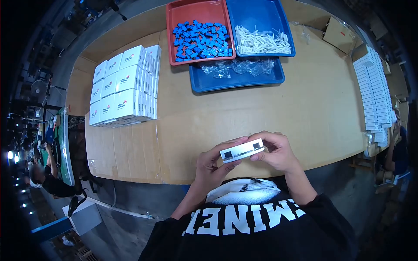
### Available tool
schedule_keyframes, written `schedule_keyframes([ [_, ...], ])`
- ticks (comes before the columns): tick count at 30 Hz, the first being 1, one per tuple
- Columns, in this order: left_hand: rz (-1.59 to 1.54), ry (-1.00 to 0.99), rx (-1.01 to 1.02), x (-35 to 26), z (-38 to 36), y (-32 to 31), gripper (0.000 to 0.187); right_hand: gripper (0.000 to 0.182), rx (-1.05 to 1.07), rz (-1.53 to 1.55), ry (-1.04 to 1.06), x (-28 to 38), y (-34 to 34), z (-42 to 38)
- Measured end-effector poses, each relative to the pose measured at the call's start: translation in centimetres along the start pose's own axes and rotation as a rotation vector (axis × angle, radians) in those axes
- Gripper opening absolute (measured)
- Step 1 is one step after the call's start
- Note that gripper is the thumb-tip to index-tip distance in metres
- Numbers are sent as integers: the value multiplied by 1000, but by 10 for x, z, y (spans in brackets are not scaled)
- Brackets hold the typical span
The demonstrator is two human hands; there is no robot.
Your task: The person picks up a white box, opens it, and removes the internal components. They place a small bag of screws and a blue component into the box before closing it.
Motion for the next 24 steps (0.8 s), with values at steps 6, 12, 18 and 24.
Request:
schedule_keyframes([
  [6, 1, 50, 9, 4, -1, 0, 38, 37, 0, -45, 22, 2, -1, 1],
  [12, -41, 32, -14, 7, 0, 1, 37, 35, -33, -70, 58, 3, 0, -1],
  [18, -37, 37, -15, 9, 0, 2, 37, 36, -39, -92, 59, 0, 0, -1],
  [24, -42, 43, -23, 9, 0, 1, 35, 34, -71, -96, 49, -5, 1, -2],
])
Point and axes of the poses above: each hand's wrist, its own z-axis towards the middle knuckle, its own y-axis out of the back of the hand, x = y × z, the point moved 10 cm from there along z, towards the middle knuckle, and after that the axes turned 2 degrees about -y, right-handed, at the moved point
